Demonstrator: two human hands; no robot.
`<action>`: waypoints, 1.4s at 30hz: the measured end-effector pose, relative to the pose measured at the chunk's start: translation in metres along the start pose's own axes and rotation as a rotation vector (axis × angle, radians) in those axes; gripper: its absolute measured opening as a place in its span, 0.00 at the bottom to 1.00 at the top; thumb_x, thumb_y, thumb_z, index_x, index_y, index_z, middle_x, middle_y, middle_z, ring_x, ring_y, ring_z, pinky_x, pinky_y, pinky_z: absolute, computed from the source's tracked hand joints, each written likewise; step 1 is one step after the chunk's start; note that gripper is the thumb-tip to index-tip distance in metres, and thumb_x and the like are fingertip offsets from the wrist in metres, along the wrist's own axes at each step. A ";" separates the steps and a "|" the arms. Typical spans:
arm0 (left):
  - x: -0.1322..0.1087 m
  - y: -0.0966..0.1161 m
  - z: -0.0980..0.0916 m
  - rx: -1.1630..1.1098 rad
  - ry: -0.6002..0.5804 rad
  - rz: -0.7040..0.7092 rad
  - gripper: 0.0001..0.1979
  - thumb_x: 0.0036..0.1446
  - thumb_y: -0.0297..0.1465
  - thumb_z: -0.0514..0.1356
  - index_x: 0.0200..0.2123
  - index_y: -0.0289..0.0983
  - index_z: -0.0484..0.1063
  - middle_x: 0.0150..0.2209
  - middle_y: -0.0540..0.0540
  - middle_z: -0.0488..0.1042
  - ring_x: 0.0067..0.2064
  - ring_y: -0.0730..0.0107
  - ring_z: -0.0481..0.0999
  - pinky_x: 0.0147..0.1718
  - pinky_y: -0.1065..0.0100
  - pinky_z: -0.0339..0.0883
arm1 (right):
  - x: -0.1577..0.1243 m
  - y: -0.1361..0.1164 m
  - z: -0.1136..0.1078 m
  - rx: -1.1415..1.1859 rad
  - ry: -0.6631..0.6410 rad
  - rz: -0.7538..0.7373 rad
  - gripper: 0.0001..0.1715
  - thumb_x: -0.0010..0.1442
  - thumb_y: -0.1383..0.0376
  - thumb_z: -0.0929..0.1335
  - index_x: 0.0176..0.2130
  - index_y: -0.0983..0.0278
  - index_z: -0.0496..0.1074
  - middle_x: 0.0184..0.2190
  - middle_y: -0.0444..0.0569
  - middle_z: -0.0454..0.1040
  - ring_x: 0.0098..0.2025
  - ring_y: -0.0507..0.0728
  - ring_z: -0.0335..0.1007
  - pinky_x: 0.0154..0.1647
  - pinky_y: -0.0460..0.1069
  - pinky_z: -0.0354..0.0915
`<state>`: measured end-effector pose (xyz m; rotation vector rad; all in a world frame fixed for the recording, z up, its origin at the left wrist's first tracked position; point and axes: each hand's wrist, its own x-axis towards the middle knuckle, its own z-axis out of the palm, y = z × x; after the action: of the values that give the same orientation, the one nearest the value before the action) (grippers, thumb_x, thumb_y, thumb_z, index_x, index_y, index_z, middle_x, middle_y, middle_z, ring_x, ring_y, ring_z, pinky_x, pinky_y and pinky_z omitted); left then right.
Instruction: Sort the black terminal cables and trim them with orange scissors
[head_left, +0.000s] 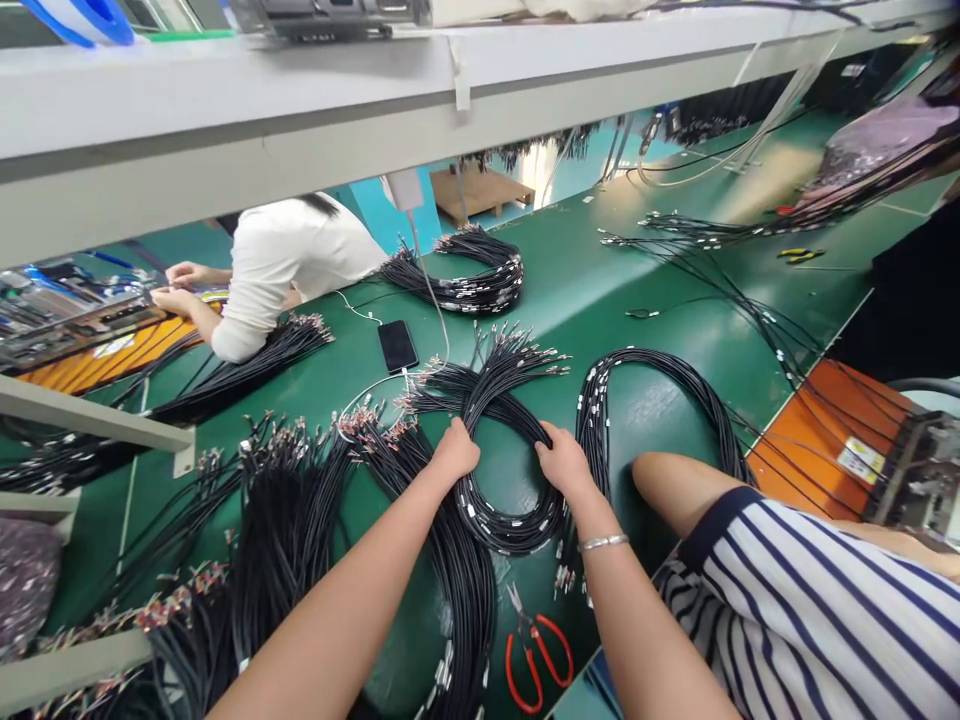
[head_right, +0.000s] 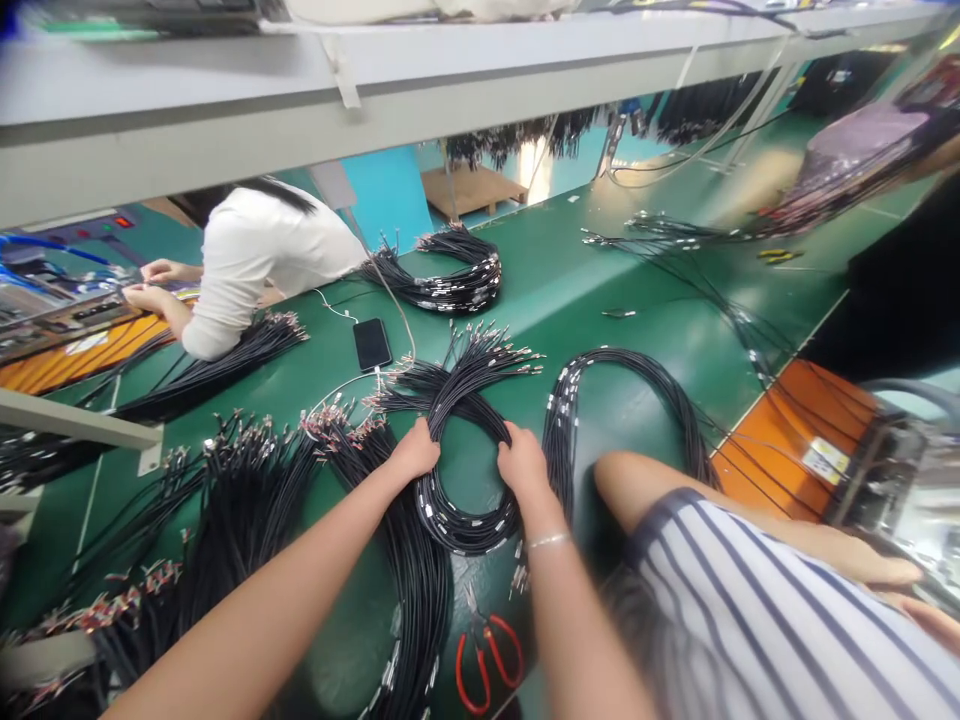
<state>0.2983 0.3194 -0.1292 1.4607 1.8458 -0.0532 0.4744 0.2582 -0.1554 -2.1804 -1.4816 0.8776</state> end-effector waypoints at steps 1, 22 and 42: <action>-0.001 0.001 0.000 0.002 -0.001 -0.007 0.16 0.58 0.32 0.55 0.48 0.33 0.63 0.46 0.42 0.68 0.43 0.65 0.71 0.40 0.59 0.68 | 0.000 0.000 -0.001 -0.013 -0.004 0.005 0.25 0.57 0.66 0.61 0.54 0.62 0.62 0.44 0.54 0.67 0.46 0.60 0.66 0.47 0.50 0.60; -0.008 -0.009 0.000 0.014 0.125 0.163 0.21 0.51 0.23 0.54 0.50 0.34 0.57 0.43 0.36 0.71 0.45 0.58 0.72 0.41 0.65 0.63 | 0.001 -0.007 -0.004 0.014 0.027 0.037 0.26 0.54 0.66 0.62 0.53 0.59 0.63 0.44 0.47 0.72 0.44 0.56 0.69 0.44 0.47 0.62; -0.004 -0.019 0.009 -0.013 0.184 0.192 0.34 0.50 0.31 0.58 0.58 0.32 0.48 0.56 0.32 0.58 0.58 0.54 0.59 0.53 0.62 0.54 | 0.002 0.002 0.006 -0.092 0.033 0.063 0.25 0.54 0.64 0.62 0.52 0.58 0.64 0.42 0.50 0.68 0.42 0.57 0.68 0.40 0.48 0.62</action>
<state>0.2878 0.3051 -0.1411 1.6736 1.8361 0.1927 0.4721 0.2587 -0.1618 -2.3074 -1.4722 0.8051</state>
